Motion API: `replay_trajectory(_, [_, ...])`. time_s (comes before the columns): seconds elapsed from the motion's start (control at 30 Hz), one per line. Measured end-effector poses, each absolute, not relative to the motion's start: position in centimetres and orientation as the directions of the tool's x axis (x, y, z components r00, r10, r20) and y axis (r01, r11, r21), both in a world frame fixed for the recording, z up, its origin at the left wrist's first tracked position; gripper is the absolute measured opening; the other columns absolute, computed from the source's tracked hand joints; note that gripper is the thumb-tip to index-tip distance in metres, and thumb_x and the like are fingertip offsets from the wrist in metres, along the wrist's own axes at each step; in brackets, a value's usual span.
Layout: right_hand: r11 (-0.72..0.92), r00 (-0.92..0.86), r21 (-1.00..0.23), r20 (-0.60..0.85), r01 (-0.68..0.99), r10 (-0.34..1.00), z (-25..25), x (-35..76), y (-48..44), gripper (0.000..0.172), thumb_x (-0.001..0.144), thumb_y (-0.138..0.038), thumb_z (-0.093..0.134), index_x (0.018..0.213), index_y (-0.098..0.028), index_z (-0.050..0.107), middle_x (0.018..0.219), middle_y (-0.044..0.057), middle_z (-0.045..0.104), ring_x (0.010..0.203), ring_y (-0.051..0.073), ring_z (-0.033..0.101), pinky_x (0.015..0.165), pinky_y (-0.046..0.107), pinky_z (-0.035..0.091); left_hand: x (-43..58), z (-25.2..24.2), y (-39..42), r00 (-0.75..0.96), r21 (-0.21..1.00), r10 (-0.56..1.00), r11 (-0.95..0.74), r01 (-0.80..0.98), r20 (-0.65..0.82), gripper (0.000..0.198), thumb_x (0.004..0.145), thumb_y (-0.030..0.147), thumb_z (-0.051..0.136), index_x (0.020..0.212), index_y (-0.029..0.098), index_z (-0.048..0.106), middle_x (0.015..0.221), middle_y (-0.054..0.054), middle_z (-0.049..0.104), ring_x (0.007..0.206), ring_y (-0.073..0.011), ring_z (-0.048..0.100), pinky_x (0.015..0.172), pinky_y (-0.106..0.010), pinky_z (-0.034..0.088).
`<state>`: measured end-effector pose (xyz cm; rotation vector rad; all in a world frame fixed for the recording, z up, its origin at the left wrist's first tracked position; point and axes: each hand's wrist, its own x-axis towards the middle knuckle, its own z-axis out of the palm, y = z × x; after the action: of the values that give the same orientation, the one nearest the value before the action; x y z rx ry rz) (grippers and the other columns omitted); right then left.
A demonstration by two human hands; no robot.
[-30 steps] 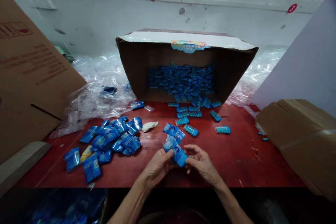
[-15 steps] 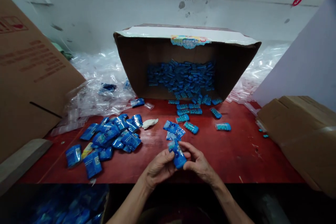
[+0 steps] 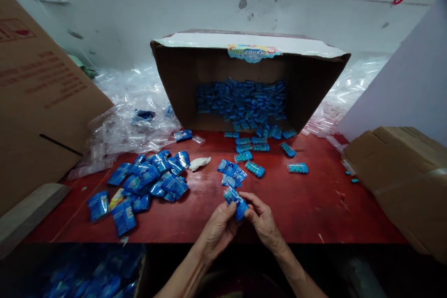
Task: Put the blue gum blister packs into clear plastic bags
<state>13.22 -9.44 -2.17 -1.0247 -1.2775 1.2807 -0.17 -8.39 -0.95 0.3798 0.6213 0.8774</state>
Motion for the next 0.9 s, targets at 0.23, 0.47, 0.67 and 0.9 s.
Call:
replay_trajectory(0.23, [-0.074,-0.212,-0.961,-0.017,-0.266,0.977,-2.5,13.9,-9.0,0.04,0.068,-0.034,0.064,0.107,-0.027,0.055,0.101,0.001,0.06,0.09,0.017,0.055,0.081,0.029,0.042,-0.4,0.3,-8.0,0.522,0.584,0.785,0.606,-0.54,-0.333,0.02,0.073,0.021,0.057,0.09,0.011,0.061,0.079,-0.008,0.065,0.077,-0.0156,0.059,0.082,-0.029,0.041])
replay_trajectory(0.47, [-0.056,-0.203,-0.948,0.01,-0.314,0.979,-2.1,13.0,-9.0,0.049,0.064,-0.037,0.067,0.11,-0.03,0.052,0.104,0.001,0.058,0.092,0.018,0.055,0.079,0.029,0.044,0.0,-0.5,-8.1,0.462,0.574,0.795,0.604,-0.553,-0.393,0.022,0.075,0.026,0.054,0.091,0.012,0.061,0.073,-0.006,0.065,0.071,-0.0148,0.06,0.078,-0.03,0.044])
replay_trajectory(0.67, [0.005,-0.104,-0.967,0.032,-0.256,0.994,-3.2,13.2,-8.9,0.057,0.062,-0.049,0.064,0.112,-0.026,0.051,0.102,0.004,0.058,0.094,0.02,0.054,0.081,0.03,0.043,0.1,0.0,-8.4,0.534,0.564,0.789,0.601,-0.566,-0.304,0.019,0.076,0.023,0.052,0.085,0.01,0.062,0.084,-0.008,0.065,0.081,-0.016,0.059,0.087,-0.033,0.039])
replay_trajectory(0.9, [-0.005,-0.173,-0.978,0.032,-0.208,0.984,-3.5,13.0,-8.9,0.058,0.065,-0.056,0.057,0.114,-0.025,0.049,0.103,0.004,0.059,0.092,0.021,0.055,0.078,0.03,0.044,0.1,-0.7,-8.9,0.519,0.505,0.8,0.595,-0.625,-0.301,0.02,0.078,0.019,0.049,0.089,0.01,0.062,0.086,-0.008,0.067,0.087,-0.0187,0.06,0.091,-0.036,0.037])
